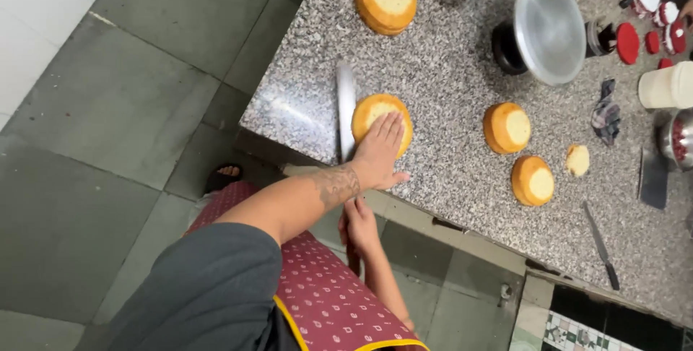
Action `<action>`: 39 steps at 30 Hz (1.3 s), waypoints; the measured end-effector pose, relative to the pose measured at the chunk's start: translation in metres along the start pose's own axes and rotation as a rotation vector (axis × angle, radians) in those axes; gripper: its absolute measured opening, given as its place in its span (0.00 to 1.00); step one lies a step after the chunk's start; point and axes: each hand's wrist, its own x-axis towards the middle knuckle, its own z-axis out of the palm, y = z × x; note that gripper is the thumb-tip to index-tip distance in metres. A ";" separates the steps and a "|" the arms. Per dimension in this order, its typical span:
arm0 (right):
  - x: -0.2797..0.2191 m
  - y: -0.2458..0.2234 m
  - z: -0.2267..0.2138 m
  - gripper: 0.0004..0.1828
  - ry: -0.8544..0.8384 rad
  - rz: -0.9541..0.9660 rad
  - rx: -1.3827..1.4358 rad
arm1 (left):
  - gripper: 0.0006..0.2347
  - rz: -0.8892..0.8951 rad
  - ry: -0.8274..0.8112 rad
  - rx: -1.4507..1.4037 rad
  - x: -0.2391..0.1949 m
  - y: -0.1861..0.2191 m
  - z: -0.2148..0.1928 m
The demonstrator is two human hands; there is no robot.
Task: Cutting the tops off circular cake sponges and arranging them on a counter.
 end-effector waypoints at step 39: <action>-0.082 0.104 -0.061 0.15 0.348 0.049 0.286 | 0.26 -0.176 0.041 -0.193 0.066 -0.066 0.022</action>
